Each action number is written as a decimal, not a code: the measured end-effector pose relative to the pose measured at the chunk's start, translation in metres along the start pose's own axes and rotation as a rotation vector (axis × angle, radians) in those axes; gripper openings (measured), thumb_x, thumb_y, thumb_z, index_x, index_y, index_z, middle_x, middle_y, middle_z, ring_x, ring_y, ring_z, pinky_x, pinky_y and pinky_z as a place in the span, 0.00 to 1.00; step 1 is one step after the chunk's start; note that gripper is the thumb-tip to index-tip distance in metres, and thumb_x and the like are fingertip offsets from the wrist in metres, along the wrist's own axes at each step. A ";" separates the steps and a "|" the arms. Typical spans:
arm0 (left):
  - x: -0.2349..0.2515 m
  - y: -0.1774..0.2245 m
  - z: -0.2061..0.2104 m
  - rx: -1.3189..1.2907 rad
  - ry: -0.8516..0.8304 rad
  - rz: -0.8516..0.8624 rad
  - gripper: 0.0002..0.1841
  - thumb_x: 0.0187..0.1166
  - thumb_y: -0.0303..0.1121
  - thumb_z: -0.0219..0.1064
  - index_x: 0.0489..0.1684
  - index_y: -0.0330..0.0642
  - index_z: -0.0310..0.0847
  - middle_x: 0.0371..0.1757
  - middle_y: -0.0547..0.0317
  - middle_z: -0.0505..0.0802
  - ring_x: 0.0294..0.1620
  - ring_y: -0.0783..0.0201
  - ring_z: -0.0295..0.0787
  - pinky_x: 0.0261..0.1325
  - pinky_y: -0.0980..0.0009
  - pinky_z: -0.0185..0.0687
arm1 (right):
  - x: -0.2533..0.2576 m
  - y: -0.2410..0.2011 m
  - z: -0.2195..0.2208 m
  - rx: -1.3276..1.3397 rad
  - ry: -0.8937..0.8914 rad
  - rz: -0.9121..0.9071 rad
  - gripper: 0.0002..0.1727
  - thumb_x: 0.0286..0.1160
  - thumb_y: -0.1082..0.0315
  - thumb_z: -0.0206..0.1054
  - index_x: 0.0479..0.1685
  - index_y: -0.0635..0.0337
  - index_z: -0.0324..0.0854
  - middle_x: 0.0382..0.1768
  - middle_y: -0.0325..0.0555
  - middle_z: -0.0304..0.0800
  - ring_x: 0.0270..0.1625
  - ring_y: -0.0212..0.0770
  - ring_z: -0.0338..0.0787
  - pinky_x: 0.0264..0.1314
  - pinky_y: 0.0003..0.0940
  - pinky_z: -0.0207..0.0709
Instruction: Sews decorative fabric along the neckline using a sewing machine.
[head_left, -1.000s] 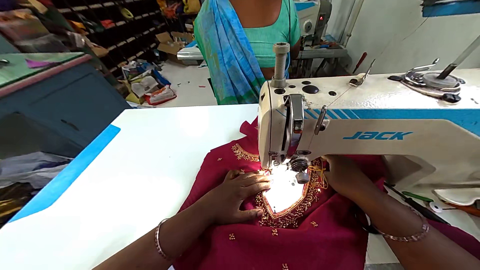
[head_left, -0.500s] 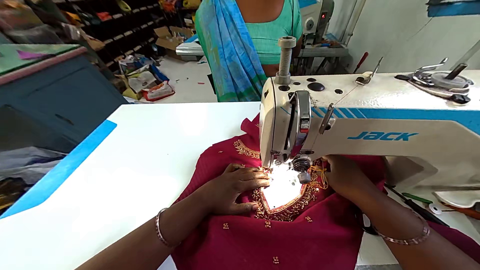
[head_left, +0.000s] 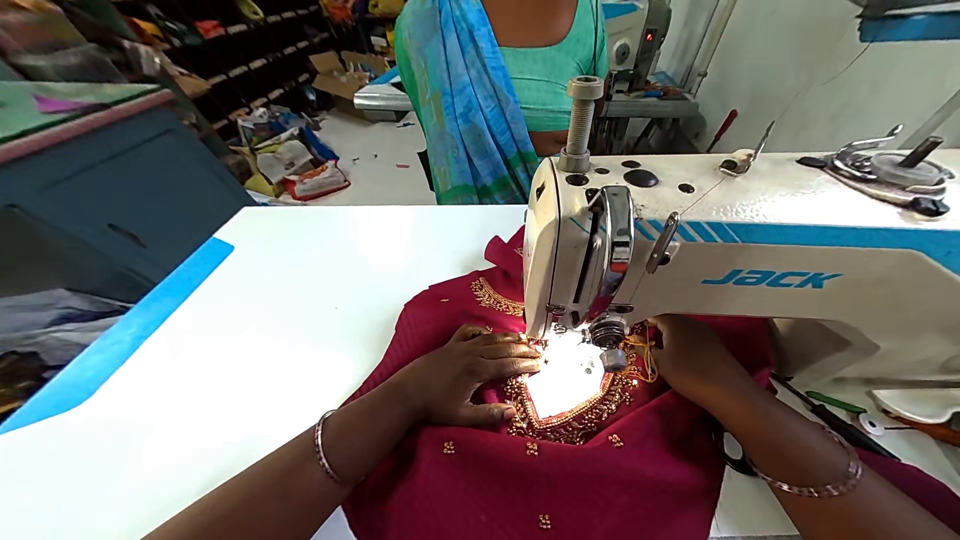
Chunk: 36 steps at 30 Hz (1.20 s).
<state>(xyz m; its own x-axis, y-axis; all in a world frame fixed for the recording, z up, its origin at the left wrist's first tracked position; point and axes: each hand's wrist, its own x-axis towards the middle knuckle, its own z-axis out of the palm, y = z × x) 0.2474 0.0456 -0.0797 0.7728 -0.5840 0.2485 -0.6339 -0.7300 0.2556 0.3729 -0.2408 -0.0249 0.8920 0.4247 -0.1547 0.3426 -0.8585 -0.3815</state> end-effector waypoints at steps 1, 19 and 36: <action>0.000 -0.001 -0.001 -0.004 -0.003 0.004 0.34 0.82 0.64 0.49 0.76 0.55 0.82 0.80 0.66 0.83 0.84 0.63 0.71 0.81 0.52 0.60 | 0.000 0.000 0.000 0.003 -0.002 -0.002 0.15 0.79 0.76 0.67 0.62 0.71 0.83 0.53 0.64 0.88 0.57 0.60 0.88 0.63 0.58 0.77; 0.004 -0.010 -0.006 -0.034 -0.029 0.015 0.33 0.79 0.65 0.52 0.74 0.57 0.83 0.79 0.69 0.84 0.83 0.65 0.72 0.80 0.52 0.61 | -0.001 0.000 -0.002 0.041 -0.014 0.017 0.13 0.78 0.77 0.68 0.59 0.70 0.85 0.49 0.62 0.89 0.53 0.59 0.88 0.59 0.59 0.77; 0.003 -0.009 -0.004 -0.020 -0.028 0.014 0.34 0.80 0.65 0.50 0.76 0.55 0.82 0.79 0.67 0.84 0.84 0.64 0.71 0.83 0.53 0.59 | -0.002 0.001 -0.008 0.005 -0.014 -0.070 0.15 0.82 0.71 0.68 0.63 0.69 0.84 0.56 0.63 0.89 0.62 0.58 0.87 0.68 0.55 0.76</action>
<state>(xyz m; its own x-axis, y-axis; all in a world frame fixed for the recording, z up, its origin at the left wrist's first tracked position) 0.2556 0.0521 -0.0772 0.7645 -0.6036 0.2261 -0.6446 -0.7148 0.2712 0.3741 -0.2443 -0.0180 0.8615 0.4879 -0.1404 0.4027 -0.8251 -0.3962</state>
